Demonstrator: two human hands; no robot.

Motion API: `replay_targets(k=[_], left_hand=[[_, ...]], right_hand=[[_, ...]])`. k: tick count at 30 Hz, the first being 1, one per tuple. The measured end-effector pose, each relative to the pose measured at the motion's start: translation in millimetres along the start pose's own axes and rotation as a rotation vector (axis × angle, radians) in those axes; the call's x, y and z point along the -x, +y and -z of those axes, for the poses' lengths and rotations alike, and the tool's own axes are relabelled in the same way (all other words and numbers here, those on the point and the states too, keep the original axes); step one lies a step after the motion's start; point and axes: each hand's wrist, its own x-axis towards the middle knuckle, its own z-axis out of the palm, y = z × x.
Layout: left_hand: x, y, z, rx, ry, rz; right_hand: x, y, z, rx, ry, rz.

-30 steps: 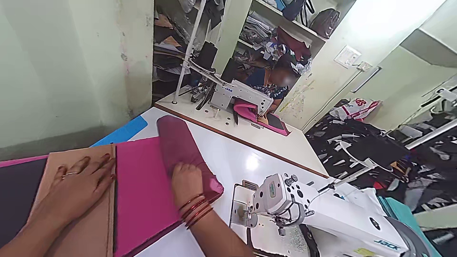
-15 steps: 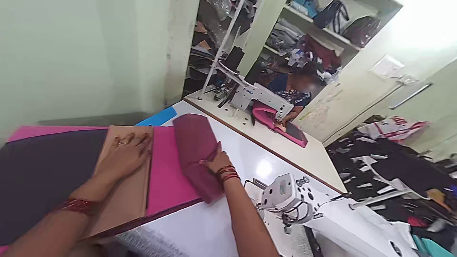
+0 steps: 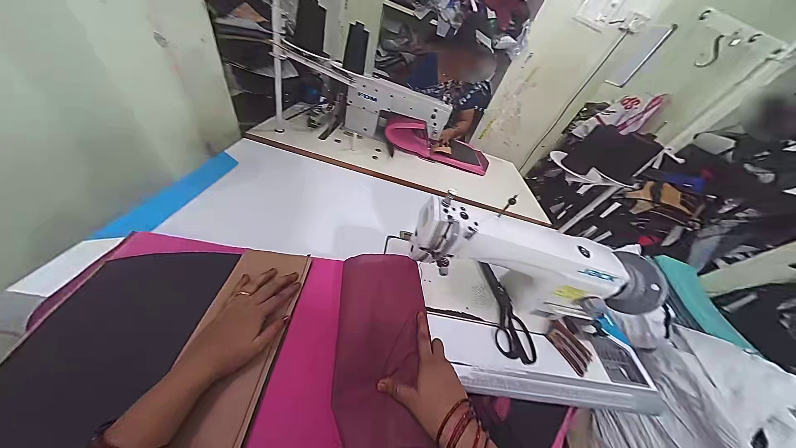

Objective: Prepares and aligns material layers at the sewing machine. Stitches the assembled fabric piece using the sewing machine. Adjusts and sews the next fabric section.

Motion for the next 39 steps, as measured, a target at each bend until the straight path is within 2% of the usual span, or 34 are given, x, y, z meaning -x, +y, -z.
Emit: replay_targets(k=[4,12,14,16,17,18,19,21,23,26,29,35,39], left_hand=[[-5.1,55.5,-25.4,0.032,-0.043,-0.047],[-50.3,180.3,-77.3,0.071,-0.318,0.016],[-55.5,190.9,-84.1,0.048,-0.315,0.023],[-55.1,191.5,-87.4,0.062,-0.281,0.016],[-55.7,190.3,-86.7,0.069,-0.27,0.015],[-58.4,189.2,-84.0,0.075,-0.274,0.024],[-63.9,187.4,-80.6,0.083,-0.273,0.034],[-81.0,180.3,-74.2,0.082,-0.251,0.027],[-93.6,174.2,-77.1,0.078,-0.229,-0.017],[-92.9,173.0,-91.7,0.028,-0.142,-0.056],[-87.4,172.2,-99.6,-0.037,-0.07,-0.084],[-91.1,171.3,-103.9,-0.055,-0.057,-0.099],[-105.5,165.9,-104.1,-0.026,-0.124,-0.101]], right_hand=[[25.8,57.5,-1.1,-0.029,0.045,-0.056],[44.2,176.1,40.5,-0.044,0.18,-0.159],[45.9,190.1,50.2,-0.002,0.328,-0.042],[27.9,201.6,40.6,0.073,0.684,0.295],[12.3,199.6,34.9,0.08,0.782,0.461],[-0.2,191.5,29.8,0.102,0.777,0.558],[-7.9,179.5,26.3,0.181,0.704,0.566],[-10.4,143.4,32.3,0.341,0.396,0.395],[-14.9,109.3,52.6,0.385,0.271,0.322],[-39.3,74.0,70.8,0.365,0.286,0.449],[-71.9,57.4,58.4,0.309,0.239,0.58],[-84.7,47.6,51.1,0.41,0.046,0.547],[-94.8,39.7,57.0,0.424,0.015,0.531]])
